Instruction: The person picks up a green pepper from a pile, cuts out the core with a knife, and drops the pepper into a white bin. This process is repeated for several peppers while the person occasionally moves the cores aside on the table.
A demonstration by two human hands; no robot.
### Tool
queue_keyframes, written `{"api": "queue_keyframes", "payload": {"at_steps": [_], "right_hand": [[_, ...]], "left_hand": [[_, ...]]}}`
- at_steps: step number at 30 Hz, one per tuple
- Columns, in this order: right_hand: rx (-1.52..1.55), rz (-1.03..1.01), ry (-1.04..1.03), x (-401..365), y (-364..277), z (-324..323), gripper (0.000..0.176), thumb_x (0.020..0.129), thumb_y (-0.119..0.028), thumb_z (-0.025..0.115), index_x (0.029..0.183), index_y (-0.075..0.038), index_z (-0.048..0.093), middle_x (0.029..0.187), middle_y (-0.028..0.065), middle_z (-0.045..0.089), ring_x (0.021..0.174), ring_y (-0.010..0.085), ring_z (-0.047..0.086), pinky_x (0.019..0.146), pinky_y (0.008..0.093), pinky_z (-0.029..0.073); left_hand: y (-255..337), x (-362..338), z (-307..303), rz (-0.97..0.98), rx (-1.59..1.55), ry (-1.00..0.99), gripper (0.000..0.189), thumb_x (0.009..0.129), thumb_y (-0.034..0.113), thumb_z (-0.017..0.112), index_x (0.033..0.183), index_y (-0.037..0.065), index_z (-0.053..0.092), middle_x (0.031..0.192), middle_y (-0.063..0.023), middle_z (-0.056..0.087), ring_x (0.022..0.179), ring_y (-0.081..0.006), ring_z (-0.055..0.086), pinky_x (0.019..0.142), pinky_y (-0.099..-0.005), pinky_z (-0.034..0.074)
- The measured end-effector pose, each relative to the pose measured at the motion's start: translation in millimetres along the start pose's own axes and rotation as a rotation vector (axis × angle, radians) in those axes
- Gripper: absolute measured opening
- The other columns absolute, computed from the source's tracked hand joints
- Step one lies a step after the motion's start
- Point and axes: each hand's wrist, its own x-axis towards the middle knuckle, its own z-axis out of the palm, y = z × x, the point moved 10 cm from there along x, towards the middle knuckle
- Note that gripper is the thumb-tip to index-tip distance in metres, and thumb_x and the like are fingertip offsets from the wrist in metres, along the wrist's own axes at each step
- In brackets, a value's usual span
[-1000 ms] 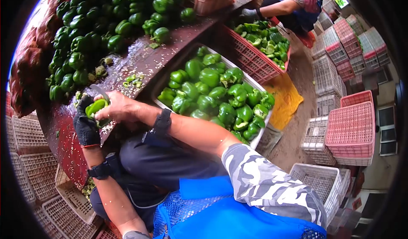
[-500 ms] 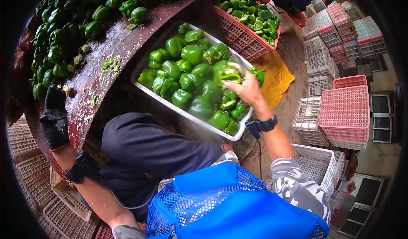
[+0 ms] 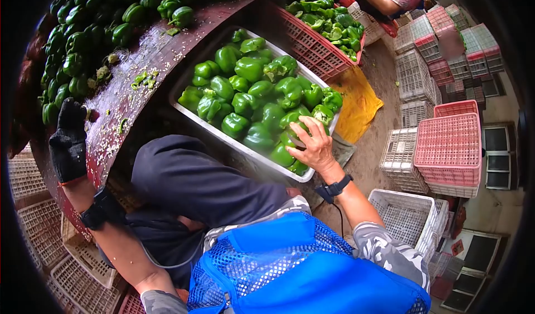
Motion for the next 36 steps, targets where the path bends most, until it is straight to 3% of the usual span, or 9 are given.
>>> {"api": "queue_keyframes", "payload": {"at_steps": [10,16,24,26,28,31,34,36], "right_hand": [[0.049,0.034,-0.045,-7.6,1.4,9.7,0.051,0.063,-0.019,0.088,0.111,-0.015,0.069,0.118,0.0083,0.061,0.112,0.0312,0.058,0.088,0.0405,0.055],[0.073,0.048,0.0,-19.0,3.1,25.3,0.038,0.068,-0.018,0.086,0.104,-0.013,0.074,0.114,0.0118,0.064,0.107,0.0336,0.059,0.089,0.0429,0.052],[0.074,0.061,-0.04,-9.8,7.6,42.6,0.038,0.07,-0.023,0.086,0.103,-0.007,0.075,0.113,0.0136,0.065,0.105,0.0345,0.06,0.086,0.0429,0.053],[0.142,0.103,-0.152,-4.4,11.8,34.6,0.04,0.07,-0.027,0.087,0.104,-0.007,0.076,0.115,0.0145,0.066,0.105,0.0344,0.062,0.087,0.0431,0.054],[0.16,0.068,-0.22,9.9,5.4,11.9,0.045,0.071,-0.03,0.087,0.105,-0.003,0.074,0.116,0.0199,0.068,0.107,0.0373,0.065,0.092,0.0443,0.053],[0.164,0.031,-0.151,57.3,0.0,-4.2,0.042,0.078,-0.024,0.082,0.11,0.001,0.071,0.117,0.0242,0.067,0.108,0.0403,0.065,0.096,0.0453,0.052],[0.308,0.024,-0.029,144.2,-25.7,-1.9,0.04,0.081,-0.022,0.079,0.112,0.001,0.069,0.114,0.023,0.068,0.107,0.0385,0.065,0.094,0.042,0.053],[0.308,-0.147,0.041,209.5,-56.9,6.8,0.039,0.081,-0.022,0.078,0.111,0.001,0.069,0.113,0.0215,0.069,0.104,0.0359,0.067,0.092,0.0397,0.054]], "left_hand": [[-1.4,-5.9,-16.3,-0.009,0.02,0.028,0.054,0.086,0.016,0.059,0.135,-0.008,0.054,0.13,-0.02,0.063,0.116,-0.0311,0.064,0.097,-0.0378,0.054],[5.5,-15.2,-38.8,0.005,0.048,0.077,0.054,0.086,0.016,0.059,0.135,-0.008,0.055,0.129,-0.0199,0.064,0.115,-0.0309,0.064,0.097,-0.0378,0.054],[7.5,-0.8,-35.2,0.05,0.033,0.105,0.054,0.085,0.015,0.058,0.134,-0.007,0.056,0.128,-0.0197,0.064,0.114,-0.0307,0.065,0.096,-0.0377,0.055],[10.3,4.7,-34.2,0.066,0.028,0.1,0.054,0.085,0.015,0.058,0.134,-0.007,0.056,0.128,-0.0196,0.065,0.114,-0.0306,0.065,0.095,-0.0377,0.055],[11.6,10.6,-33.8,0.066,0.022,0.095,0.053,0.085,0.015,0.058,0.133,-0.007,0.056,0.128,-0.0196,0.065,0.113,-0.0306,0.065,0.095,-0.0377,0.055],[11.3,17.2,-36.1,0.067,0.023,0.095,0.053,0.085,0.015,0.058,0.133,-0.007,0.057,0.127,-0.0195,0.065,0.113,-0.0305,0.066,0.095,-0.0376,0.055],[2.7,9.3,-44.1,0.047,0.027,0.114,0.053,0.084,0.015,0.058,0.133,-0.007,0.057,0.127,-0.0195,0.065,0.112,-0.0304,0.066,0.095,-0.0376,0.055],[-1.6,-1.0,-50.6,0.03,0.033,0.129,0.053,0.084,0.015,0.058,0.132,-0.007,0.057,0.127,-0.0194,0.065,0.112,-0.0303,0.066,0.094,-0.0376,0.055]]}}
